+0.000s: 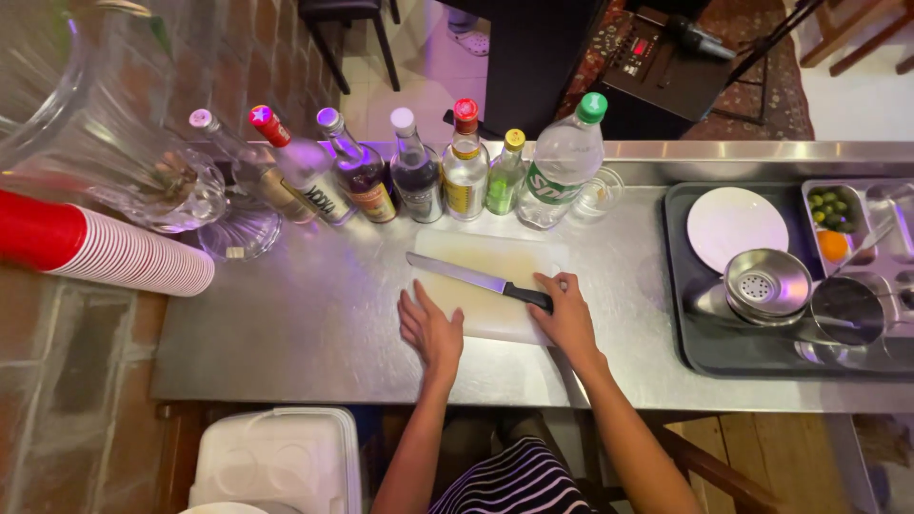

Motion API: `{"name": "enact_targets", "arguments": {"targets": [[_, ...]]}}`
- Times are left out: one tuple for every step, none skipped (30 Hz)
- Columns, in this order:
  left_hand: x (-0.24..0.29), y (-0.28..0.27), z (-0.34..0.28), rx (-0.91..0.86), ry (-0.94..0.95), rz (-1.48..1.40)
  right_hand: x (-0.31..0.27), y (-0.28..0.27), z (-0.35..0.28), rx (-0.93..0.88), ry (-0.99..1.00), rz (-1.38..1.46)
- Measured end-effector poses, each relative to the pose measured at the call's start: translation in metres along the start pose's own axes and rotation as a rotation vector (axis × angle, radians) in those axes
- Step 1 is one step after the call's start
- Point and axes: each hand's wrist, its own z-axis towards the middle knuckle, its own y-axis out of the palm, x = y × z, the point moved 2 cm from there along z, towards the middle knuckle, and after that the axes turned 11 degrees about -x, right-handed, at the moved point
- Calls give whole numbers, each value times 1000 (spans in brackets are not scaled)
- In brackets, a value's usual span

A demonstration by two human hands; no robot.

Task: The person organizes bar tools and ingredients on a stainless steel countertop. They move a cocktail shaker, strainer, and glass, then arrange a cutting board and knife. Finally, they line up several bottles of alcohol and mixers in a row.

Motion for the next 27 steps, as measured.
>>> {"name": "enact_targets", "arguments": {"targets": [[3, -5, -1, -8, 7, 1, 2, 4, -2, 5, 9, 1], [4, -12, -1, -34, -46, 24, 2, 7, -3, 54, -1, 6], [4, -18, -1, -61, -98, 47, 2, 10, -4, 104, -11, 12], [1, -16, 2, -65, -94, 48, -1, 12, -4, 107, -6, 12], [-3, -15, 5, -64, -95, 31, -4, 13, -5, 106, 24, -16], [-7, -14, 9, -65, -95, 15, -6, 15, -6, 106, 56, -43], [-6, -18, 9, -71, -89, 18, -6, 18, -7, 110, 64, -41], [-5, -21, 11, -81, -97, 16, -6, 20, -8, 118, 59, -53], [-5, -24, 13, -91, -105, 14, -5, 22, -9, 126, 55, -65], [-6, -26, 13, -100, -99, 18, -6, 22, -12, 130, 65, -63], [-7, -28, 13, -99, -104, 11, -7, 23, -15, 129, 58, -56], [-7, -29, 14, -100, -109, 2, -8, 22, -17, 129, 52, -51], [-8, -29, 13, -110, -102, 4, -8, 21, -21, 133, 63, -51], [-9, -29, 11, -108, -100, 0, -9, 20, -23, 119, 69, -43], [-10, -29, 10, -106, -99, -5, -10, 19, -26, 104, 74, -35], [-11, -28, 8, -105, -100, -4, -9, 19, -26, 103, 73, -34], [-11, -26, 7, -104, -112, -9, -8, 19, -27, 112, 71, -28], [-11, -24, 5, -105, -123, -14, -7, 18, -28, 121, 71, -22], [-9, -25, 2, -106, -125, -13, -6, 17, -31, 119, 72, -21], [-7, -25, -1, -121, -162, -38, -5, 15, -33, 127, 79, -21], [-5, -24, -3, -136, -199, -62, -3, 12, -35, 135, 86, -21], [-4, -20, -7, -139, -196, -59, 4, 10, -37, 136, 90, -19], [-4, -14, -12, -154, -187, -80, 11, 7, -39, 139, 104, -28], [-4, -9, -17, -170, -180, -100, 18, 6, -42, 140, 119, -36], [-1, -2, -23, -173, -178, -97, 24, 2, -46, 140, 123, -34], [2, 4, -30, -144, -127, -92, 30, -2, -51, 166, 101, -47], [6, 10, -38, -115, -75, -87, 35, -7, -56, 191, 79, -60]]}}
